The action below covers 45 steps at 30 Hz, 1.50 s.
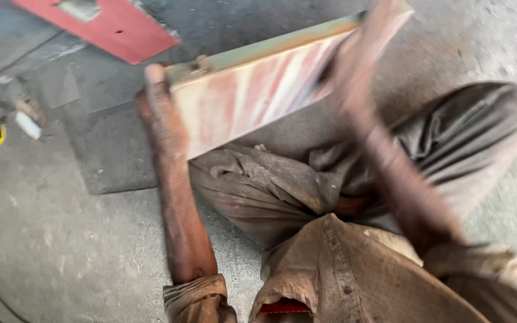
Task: The person sits on the floor and sands a rectangular wooden board with a sanding block. They hold the board with one hand and rub the sanding block across the surface and edges repeatedly, flipping the board to work on different sides.
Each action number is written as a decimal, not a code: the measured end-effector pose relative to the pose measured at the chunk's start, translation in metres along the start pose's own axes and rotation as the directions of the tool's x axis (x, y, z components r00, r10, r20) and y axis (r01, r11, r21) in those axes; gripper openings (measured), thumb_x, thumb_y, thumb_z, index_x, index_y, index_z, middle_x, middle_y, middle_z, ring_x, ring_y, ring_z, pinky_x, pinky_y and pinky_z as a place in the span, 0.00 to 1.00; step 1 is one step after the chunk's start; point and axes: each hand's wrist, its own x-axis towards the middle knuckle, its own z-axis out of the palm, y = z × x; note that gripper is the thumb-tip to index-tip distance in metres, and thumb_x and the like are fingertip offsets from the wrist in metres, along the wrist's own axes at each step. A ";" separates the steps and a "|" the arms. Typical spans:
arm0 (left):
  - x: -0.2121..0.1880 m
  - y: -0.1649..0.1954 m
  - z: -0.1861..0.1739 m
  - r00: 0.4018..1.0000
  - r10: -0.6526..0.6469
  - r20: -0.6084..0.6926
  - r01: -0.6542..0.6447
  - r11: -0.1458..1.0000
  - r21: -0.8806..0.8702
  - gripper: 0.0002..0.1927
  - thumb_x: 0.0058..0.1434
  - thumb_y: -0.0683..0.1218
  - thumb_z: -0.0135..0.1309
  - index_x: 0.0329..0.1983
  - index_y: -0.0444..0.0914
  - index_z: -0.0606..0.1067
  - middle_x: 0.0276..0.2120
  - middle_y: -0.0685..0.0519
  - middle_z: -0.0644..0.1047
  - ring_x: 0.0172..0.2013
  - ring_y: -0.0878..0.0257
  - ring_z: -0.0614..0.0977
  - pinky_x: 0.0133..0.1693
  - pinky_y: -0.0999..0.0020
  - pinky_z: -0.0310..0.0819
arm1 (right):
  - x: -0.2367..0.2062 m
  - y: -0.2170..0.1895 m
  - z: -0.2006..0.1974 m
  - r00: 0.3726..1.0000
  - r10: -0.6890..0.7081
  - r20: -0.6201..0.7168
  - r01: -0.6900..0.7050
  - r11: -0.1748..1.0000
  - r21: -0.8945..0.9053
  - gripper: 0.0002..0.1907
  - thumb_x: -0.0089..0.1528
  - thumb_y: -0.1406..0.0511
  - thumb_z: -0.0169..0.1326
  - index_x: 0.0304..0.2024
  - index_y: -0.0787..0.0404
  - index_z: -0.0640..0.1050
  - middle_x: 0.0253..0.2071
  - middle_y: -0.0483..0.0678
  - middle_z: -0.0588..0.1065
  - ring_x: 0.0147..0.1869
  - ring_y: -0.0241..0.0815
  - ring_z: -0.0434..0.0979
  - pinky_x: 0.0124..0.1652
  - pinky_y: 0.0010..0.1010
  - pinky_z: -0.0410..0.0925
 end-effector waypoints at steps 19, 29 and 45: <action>0.017 0.024 0.033 0.992 0.100 0.076 -0.097 0.994 -0.044 0.36 0.77 0.70 0.32 0.41 0.38 0.79 0.25 0.52 0.74 0.28 0.65 0.74 0.28 0.61 0.69 | -0.047 -0.114 0.069 0.809 -0.565 0.164 0.584 0.805 -0.108 0.44 0.72 0.38 0.18 0.84 0.49 0.32 0.84 0.41 0.24 0.85 0.39 0.17 0.80 0.40 0.23; 0.014 0.021 0.036 0.988 0.119 0.099 -0.109 0.989 -0.101 0.34 0.79 0.68 0.34 0.39 0.36 0.76 0.26 0.50 0.73 0.30 0.64 0.73 0.31 0.62 0.70 | -0.044 -0.135 0.039 0.802 -0.541 0.253 0.582 0.802 -0.132 0.39 0.76 0.40 0.21 0.83 0.47 0.33 0.83 0.41 0.25 0.85 0.41 0.18 0.78 0.41 0.20; 0.011 0.020 0.039 0.990 0.076 0.117 -0.074 0.997 -0.022 0.34 0.78 0.67 0.32 0.35 0.39 0.76 0.20 0.53 0.69 0.22 0.67 0.72 0.23 0.63 0.63 | -0.052 -0.096 0.024 0.884 -0.424 0.199 0.458 0.871 -0.180 0.39 0.77 0.40 0.21 0.84 0.46 0.35 0.85 0.44 0.30 0.86 0.43 0.26 0.80 0.43 0.26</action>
